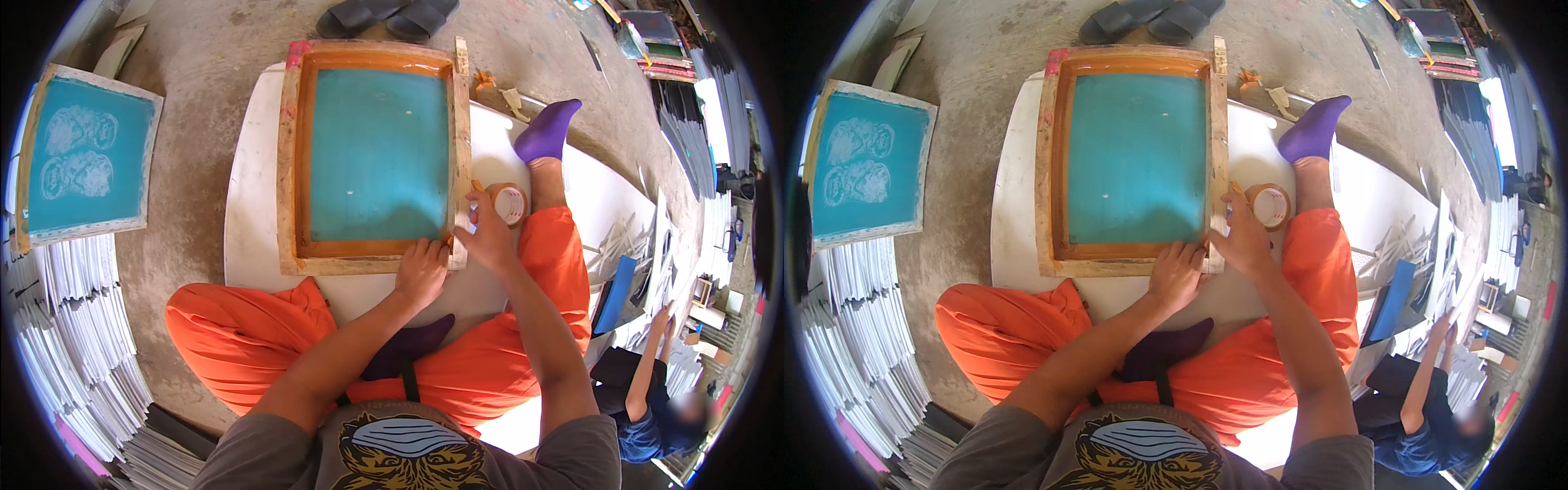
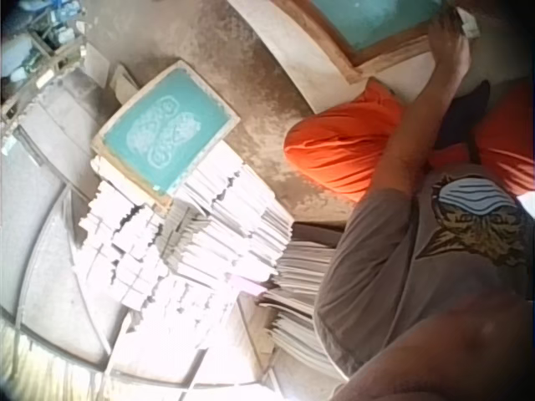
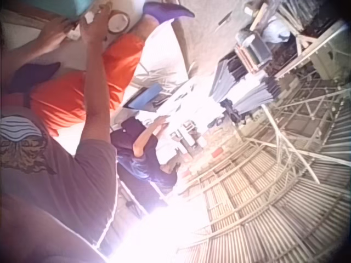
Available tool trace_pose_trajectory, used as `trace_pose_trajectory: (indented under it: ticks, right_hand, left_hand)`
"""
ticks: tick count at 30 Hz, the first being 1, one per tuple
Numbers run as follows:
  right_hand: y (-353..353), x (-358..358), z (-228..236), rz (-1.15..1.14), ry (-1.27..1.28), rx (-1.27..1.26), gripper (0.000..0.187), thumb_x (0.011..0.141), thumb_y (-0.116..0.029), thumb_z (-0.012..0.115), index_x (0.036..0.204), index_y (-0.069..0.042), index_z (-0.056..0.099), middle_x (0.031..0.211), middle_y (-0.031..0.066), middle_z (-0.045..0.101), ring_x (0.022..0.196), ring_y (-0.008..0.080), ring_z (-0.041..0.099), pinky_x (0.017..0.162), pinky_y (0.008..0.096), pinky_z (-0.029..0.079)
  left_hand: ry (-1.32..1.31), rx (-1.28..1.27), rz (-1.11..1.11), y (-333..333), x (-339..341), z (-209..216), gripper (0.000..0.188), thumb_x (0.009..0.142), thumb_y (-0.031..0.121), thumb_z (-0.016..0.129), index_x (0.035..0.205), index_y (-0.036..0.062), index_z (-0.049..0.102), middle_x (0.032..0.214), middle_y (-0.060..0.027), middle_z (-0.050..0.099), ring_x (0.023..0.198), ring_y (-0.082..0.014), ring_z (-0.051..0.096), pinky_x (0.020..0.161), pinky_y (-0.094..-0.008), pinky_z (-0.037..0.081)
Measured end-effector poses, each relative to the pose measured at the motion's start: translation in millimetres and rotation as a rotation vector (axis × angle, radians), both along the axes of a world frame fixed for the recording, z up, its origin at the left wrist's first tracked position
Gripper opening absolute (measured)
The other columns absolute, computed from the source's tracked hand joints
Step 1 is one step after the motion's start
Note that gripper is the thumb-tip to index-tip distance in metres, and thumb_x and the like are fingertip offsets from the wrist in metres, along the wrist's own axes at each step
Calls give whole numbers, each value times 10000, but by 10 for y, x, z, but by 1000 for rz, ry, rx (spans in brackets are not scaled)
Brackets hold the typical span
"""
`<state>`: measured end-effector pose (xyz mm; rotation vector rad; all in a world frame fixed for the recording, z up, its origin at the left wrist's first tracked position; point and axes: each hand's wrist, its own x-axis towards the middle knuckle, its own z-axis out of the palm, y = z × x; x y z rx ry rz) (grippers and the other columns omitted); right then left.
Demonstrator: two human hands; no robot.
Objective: The person sits on the floor and applies masking tape to the edges of a wooden screen printing frame. They repeatedly tear strips of tape and press them onto the frame's perimeter to seal the edges.
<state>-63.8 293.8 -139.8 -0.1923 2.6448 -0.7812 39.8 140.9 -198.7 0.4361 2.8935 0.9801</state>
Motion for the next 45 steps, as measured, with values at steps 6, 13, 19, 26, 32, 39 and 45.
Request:
trace_pose_trajectory:
  ticks: [6,13,19,26,32,39,45]
  right_hand:
    - [-72,141,-107,7,-1,130,945,783,-199,793,1577,-85,293,1443,245,525,1188,468,630,989,514,540]
    - [-274,185,-262,-100,23,169,924,794,-138,761,1574,-90,269,1457,293,518,1253,480,601,987,508,532]
    - [-143,141,-227,-53,57,46,910,824,-156,752,1590,-111,263,1438,294,533,1216,483,622,970,549,537]
    - [-259,148,-137,-92,-23,211,905,824,-201,762,1569,-83,262,1387,313,582,1173,505,639,966,552,533]
    - [-279,77,-296,-126,1,182,902,812,-191,784,1538,-50,266,1325,334,617,1158,505,651,947,549,534]
    - [-177,273,-136,-78,80,125,791,844,-264,790,1505,-120,379,1359,247,578,1174,458,648,944,540,545]
    - [-89,477,-102,81,315,272,398,869,-265,781,1207,-127,622,1113,140,589,1045,339,663,797,488,574]
  left_hand:
    - [77,38,23,-20,8,-13,524,731,263,886,1157,28,691,1130,-77,681,1071,-261,620,890,-392,515]
    - [22,5,42,2,22,21,459,746,308,887,1075,40,711,1028,-66,652,1021,-266,611,871,-416,492]
    - [61,-8,109,70,20,-22,424,748,337,885,1004,50,706,989,-67,631,1001,-263,601,885,-413,485]
    - [71,9,110,68,5,-36,418,745,328,885,996,46,705,934,-62,609,960,-266,598,872,-401,493]
    - [52,-3,51,26,5,-16,482,761,330,876,1110,46,703,1022,-82,656,1007,-285,609,939,-418,491]
    - [145,-55,47,-306,125,136,648,735,353,893,1261,45,674,1190,-108,670,1091,-293,606,1006,-452,478]
    - [52,-61,-11,-371,63,104,639,711,393,906,1228,76,704,1121,-82,614,1074,-277,580,922,-432,474]
